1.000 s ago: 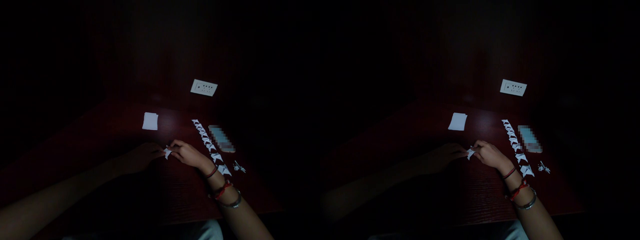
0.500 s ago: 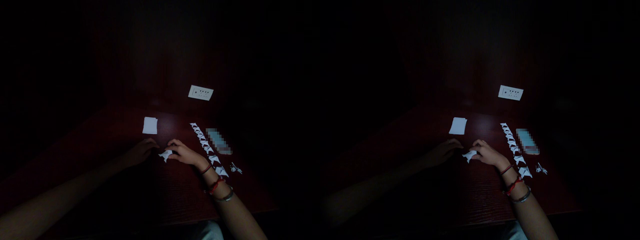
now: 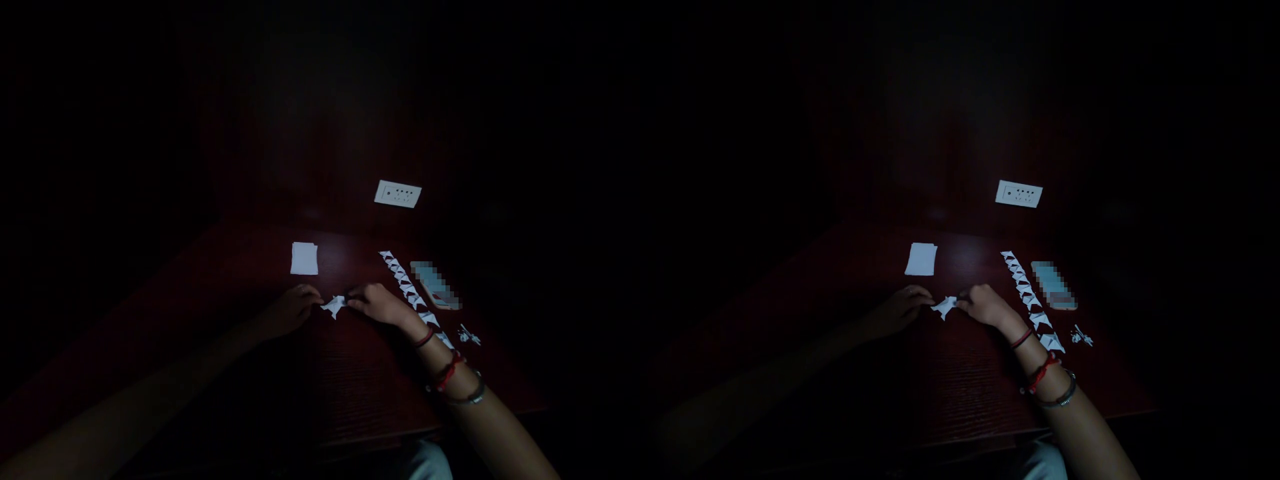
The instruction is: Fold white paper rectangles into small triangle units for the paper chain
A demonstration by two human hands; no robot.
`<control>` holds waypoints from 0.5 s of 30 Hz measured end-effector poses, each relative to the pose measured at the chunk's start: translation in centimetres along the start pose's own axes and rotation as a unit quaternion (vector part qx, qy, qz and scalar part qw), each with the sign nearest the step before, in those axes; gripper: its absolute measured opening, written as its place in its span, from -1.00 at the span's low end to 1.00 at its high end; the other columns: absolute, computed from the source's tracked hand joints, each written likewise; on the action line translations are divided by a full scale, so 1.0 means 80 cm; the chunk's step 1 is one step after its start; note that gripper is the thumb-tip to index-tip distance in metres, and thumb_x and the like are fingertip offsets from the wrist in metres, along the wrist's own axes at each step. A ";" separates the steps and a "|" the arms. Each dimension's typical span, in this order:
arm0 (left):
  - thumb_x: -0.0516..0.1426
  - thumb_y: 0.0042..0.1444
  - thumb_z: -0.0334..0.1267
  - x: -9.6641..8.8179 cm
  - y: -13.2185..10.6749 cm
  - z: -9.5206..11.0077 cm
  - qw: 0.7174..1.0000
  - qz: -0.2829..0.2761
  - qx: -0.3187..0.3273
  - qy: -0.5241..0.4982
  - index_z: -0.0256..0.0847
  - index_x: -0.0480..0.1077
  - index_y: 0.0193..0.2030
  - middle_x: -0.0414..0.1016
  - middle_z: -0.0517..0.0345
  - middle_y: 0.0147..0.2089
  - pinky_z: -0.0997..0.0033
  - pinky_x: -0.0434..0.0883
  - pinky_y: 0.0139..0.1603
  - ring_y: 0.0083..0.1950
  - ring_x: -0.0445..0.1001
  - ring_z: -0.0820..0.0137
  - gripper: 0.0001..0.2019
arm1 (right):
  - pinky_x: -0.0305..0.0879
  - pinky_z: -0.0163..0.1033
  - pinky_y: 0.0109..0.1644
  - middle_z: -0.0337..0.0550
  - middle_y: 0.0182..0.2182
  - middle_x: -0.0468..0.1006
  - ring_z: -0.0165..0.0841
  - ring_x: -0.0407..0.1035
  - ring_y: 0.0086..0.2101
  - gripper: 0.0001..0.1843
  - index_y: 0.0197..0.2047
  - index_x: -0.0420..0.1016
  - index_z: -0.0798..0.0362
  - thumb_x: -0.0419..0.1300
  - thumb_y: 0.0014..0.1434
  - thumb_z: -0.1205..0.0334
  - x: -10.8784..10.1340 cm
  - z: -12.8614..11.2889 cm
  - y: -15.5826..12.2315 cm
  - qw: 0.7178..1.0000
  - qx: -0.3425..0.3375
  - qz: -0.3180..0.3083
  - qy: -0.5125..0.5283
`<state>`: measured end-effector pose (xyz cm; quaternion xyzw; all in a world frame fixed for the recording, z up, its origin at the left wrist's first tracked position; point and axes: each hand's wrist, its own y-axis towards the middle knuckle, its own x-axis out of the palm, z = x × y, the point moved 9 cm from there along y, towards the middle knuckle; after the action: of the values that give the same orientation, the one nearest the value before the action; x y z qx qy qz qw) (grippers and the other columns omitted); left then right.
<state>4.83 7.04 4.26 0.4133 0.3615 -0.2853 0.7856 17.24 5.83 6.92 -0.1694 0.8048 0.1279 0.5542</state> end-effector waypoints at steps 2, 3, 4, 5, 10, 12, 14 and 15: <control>-0.06 0.06 -0.52 0.003 -0.001 0.008 1.000 -0.014 0.019 0.013 -0.12 0.31 -0.04 0.26 0.10 -0.04 0.22 0.21 0.04 0.01 0.22 0.32 -0.63 | 0.26 -0.33 -0.22 -0.11 -0.30 0.53 -0.33 0.40 -0.28 -0.74 -0.17 0.49 0.03 0.09 0.11 0.16 0.008 -0.005 -0.004 1.000 0.024 -0.020 0.000; -0.06 0.07 -0.51 0.005 -0.003 0.013 0.999 -0.023 0.033 0.019 -0.09 0.30 -0.03 0.24 0.10 -0.02 0.20 0.19 0.06 0.04 0.19 0.31 -0.63 | 0.26 -0.33 -0.24 -0.12 -0.33 0.55 -0.32 0.41 -0.29 -0.76 -0.20 0.51 0.02 0.12 0.08 0.16 0.012 -0.006 -0.005 0.999 0.037 -0.023 -0.003; -0.06 0.08 -0.50 0.006 -0.004 0.020 0.998 -0.034 0.049 0.024 -0.07 0.30 -0.02 0.22 0.10 0.01 0.20 0.18 0.08 0.07 0.16 0.30 -0.63 | 0.26 -0.33 -0.25 -0.13 -0.33 0.55 -0.30 0.42 -0.29 -0.77 -0.21 0.51 0.01 0.15 0.05 0.18 0.015 -0.009 -0.005 0.999 0.044 -0.022 -0.004; -0.06 0.09 -0.50 0.007 -0.006 0.026 0.996 -0.045 0.066 0.027 -0.05 0.30 -0.01 0.20 0.11 0.03 0.20 0.16 0.09 0.09 0.14 0.30 -0.62 | 0.26 -0.33 -0.23 -0.13 -0.31 0.55 -0.30 0.42 -0.26 -0.78 -0.21 0.51 0.00 0.17 0.03 0.21 0.017 -0.010 -0.004 0.999 0.051 -0.019 -0.005; -0.11 0.14 -0.48 -0.006 -0.008 0.030 0.997 -0.050 0.057 0.008 -0.07 0.30 -0.01 0.21 0.10 -0.07 0.34 0.25 -0.02 -0.04 0.23 0.38 -0.64 | 0.21 -0.32 -0.08 -0.11 -0.10 0.47 -0.30 0.33 -0.08 -0.64 -0.07 0.43 0.00 0.08 0.05 0.41 0.008 -0.003 0.002 0.997 0.073 0.020 -0.002; -0.13 0.15 -0.46 -0.019 -0.006 0.014 1.000 -0.008 0.011 0.009 -0.12 0.32 -0.06 0.21 0.11 -0.14 0.38 0.28 -0.09 -0.12 0.26 0.41 -0.68 | 0.20 -0.32 -0.06 -0.06 -0.08 0.45 -0.30 0.31 -0.06 -0.62 -0.01 0.38 0.05 0.02 0.09 0.41 0.001 0.004 0.003 0.996 0.086 0.034 0.000; -0.12 0.14 -0.45 -0.031 -0.005 -0.003 0.999 0.030 -0.031 0.020 -0.15 0.35 -0.12 0.22 0.12 -0.17 0.40 0.29 -0.13 -0.16 0.27 0.41 -0.70 | 0.22 -0.31 -0.09 0.01 -0.09 0.45 -0.28 0.33 -0.08 -0.63 0.02 0.33 0.11 0.01 0.13 0.31 0.000 0.005 0.003 0.994 0.101 0.042 0.002; -0.12 0.13 -0.45 -0.034 -0.005 -0.009 0.998 0.043 -0.044 0.026 -0.16 0.35 -0.14 0.22 0.13 -0.17 0.40 0.29 -0.14 -0.17 0.27 0.41 -0.71 | 0.24 -0.30 -0.12 0.04 -0.11 0.46 -0.26 0.35 -0.10 -0.60 0.04 0.30 0.14 0.03 0.13 0.22 0.002 0.004 0.003 0.993 0.109 0.042 0.003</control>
<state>2.74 7.87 5.97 0.4009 0.3758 -0.2247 0.8047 17.38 6.13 6.65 -0.0743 0.8222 0.0621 0.5609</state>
